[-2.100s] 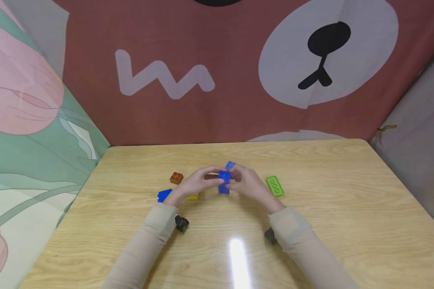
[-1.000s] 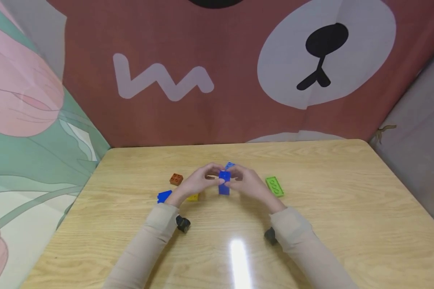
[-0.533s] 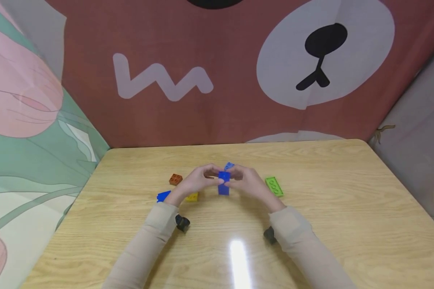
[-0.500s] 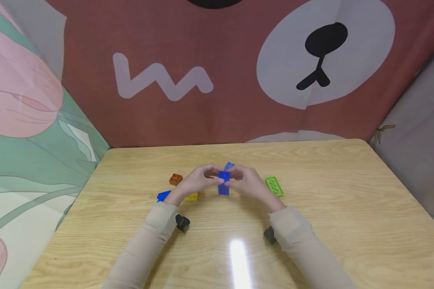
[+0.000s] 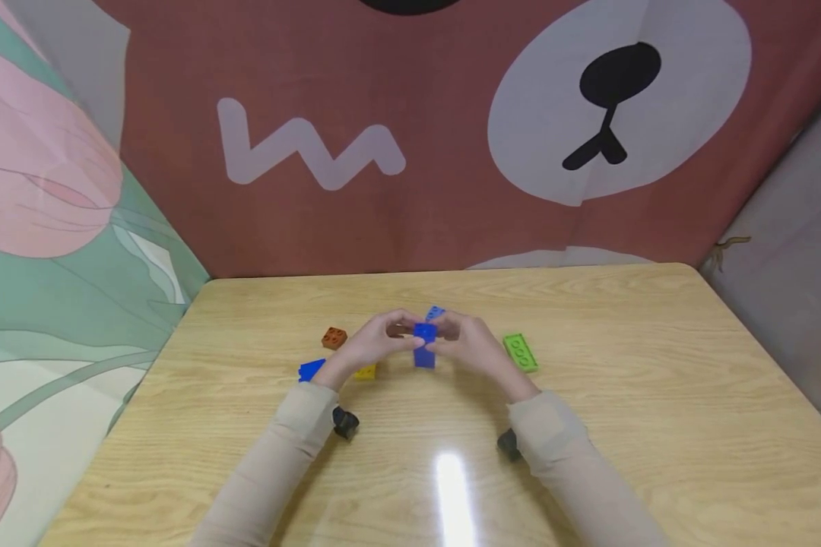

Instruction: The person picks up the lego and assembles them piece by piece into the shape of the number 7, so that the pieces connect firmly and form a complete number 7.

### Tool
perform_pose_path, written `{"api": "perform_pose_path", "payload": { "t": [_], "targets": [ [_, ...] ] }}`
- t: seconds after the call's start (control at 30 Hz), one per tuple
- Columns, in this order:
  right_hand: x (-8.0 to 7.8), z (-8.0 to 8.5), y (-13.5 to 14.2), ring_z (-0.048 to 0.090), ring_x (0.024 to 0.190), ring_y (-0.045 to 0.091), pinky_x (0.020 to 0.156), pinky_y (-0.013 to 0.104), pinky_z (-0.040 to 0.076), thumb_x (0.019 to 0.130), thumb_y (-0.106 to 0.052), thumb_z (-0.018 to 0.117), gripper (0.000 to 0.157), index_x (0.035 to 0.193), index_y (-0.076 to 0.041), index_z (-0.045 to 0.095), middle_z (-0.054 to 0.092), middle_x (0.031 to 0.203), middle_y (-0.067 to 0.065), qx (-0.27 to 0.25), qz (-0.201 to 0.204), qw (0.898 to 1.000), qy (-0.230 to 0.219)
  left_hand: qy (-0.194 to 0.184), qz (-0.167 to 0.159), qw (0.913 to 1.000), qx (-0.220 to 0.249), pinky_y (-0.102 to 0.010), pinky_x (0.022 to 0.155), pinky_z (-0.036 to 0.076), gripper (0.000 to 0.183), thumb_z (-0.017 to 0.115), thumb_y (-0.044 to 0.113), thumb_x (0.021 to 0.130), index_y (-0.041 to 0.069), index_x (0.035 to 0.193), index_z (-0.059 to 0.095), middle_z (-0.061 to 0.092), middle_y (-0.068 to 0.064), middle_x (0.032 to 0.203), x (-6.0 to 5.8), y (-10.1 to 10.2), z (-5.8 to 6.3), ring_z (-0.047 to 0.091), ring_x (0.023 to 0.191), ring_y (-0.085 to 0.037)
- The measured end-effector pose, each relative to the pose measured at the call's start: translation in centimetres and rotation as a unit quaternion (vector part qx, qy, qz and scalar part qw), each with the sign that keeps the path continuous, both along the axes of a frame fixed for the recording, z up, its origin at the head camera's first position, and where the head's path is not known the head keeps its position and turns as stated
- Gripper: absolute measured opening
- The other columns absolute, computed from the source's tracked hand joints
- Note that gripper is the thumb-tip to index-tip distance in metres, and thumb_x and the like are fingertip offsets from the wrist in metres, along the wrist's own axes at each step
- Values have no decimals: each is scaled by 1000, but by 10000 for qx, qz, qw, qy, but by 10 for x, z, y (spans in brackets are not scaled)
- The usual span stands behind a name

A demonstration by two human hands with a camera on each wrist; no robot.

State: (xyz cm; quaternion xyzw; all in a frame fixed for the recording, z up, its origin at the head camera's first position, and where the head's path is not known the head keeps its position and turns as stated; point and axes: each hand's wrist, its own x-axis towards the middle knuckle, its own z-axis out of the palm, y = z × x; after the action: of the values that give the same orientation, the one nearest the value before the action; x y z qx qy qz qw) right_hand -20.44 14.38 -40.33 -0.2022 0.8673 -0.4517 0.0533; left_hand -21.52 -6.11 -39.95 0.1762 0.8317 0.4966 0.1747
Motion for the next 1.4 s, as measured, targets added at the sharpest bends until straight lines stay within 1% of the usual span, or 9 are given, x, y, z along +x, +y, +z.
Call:
{"api": "perform_pose_path", "payload": {
  "t": [0.27,0.43,0.63,0.77,0.9,1.0,1.17,1.3,1.4],
  "targets": [
    [0,1,1,66,103,31,92,45,53,85,-13,72,36,118,-1,61,69,109,18,51,-87,9999,-104,-45,31,10000,-8,-40,97,51,36,63,30,92,19,126,58,59,-6,130,1,2,0,58,120,-25],
    [1,2,-1,66,104,31,91,45,54,85,-13,72,36,118,-2,61,68,110,17,86,-131,9997,-160,-64,66,9999,-59,-41,97,52,36,63,28,93,18,127,58,57,-6,133,2,3,3,56,123,-27],
    [1,2,-4,64,105,33,92,43,54,84,-10,72,36,116,0,61,67,113,19,96,-95,9998,-118,182,94,9995,-224,-40,97,52,38,65,25,92,14,127,58,58,-10,132,5,4,7,57,122,-30],
    [1,2,-7,65,105,33,91,43,55,84,-11,72,36,117,1,60,67,112,19,160,-144,9996,-158,340,41,9982,-492,-41,100,50,47,66,24,91,11,134,54,56,-10,136,8,1,12,55,124,-30],
    [2,2,-8,65,104,34,90,43,55,85,-12,71,37,118,1,60,67,111,20,205,-207,9993,-224,439,163,9968,-642,-41,99,50,50,67,22,90,11,137,51,55,-14,136,11,-11,18,56,123,-30],
    [2,1,-8,65,104,33,90,42,55,85,-12,71,37,118,1,61,68,111,20,214,-252,9992,-241,479,276,9962,-677,-39,94,54,45,66,19,90,12,133,54,58,-16,132,11,-25,21,60,116,-28],
    [2,2,-7,65,105,32,90,40,55,85,-12,71,38,119,1,60,67,112,19,273,-238,9992,-192,578,306,9949,-768,-36,88,56,40,66,18,91,10,129,58,61,-17,127,12,-52,24,64,107,-27],
    [3,3,-6,64,106,32,90,39,55,85,-13,71,38,119,0,60,66,113,18,293,-248,9991,-200,579,395,9946,-761,-39,85,57,39,65,18,91,8,129,58,60,-19,126,14,-73,26,64,107,-29],
    [4,4,-6,64,106,32,89,39,55,86,-13,71,37,119,0,60,66,113,19,297,-263,9991,-174,596,470,9938,-808,-38,82,57,38,64,18,92,6,127,59,60,-20,126,17,-86,26,64,107,-30]
  ]
}}
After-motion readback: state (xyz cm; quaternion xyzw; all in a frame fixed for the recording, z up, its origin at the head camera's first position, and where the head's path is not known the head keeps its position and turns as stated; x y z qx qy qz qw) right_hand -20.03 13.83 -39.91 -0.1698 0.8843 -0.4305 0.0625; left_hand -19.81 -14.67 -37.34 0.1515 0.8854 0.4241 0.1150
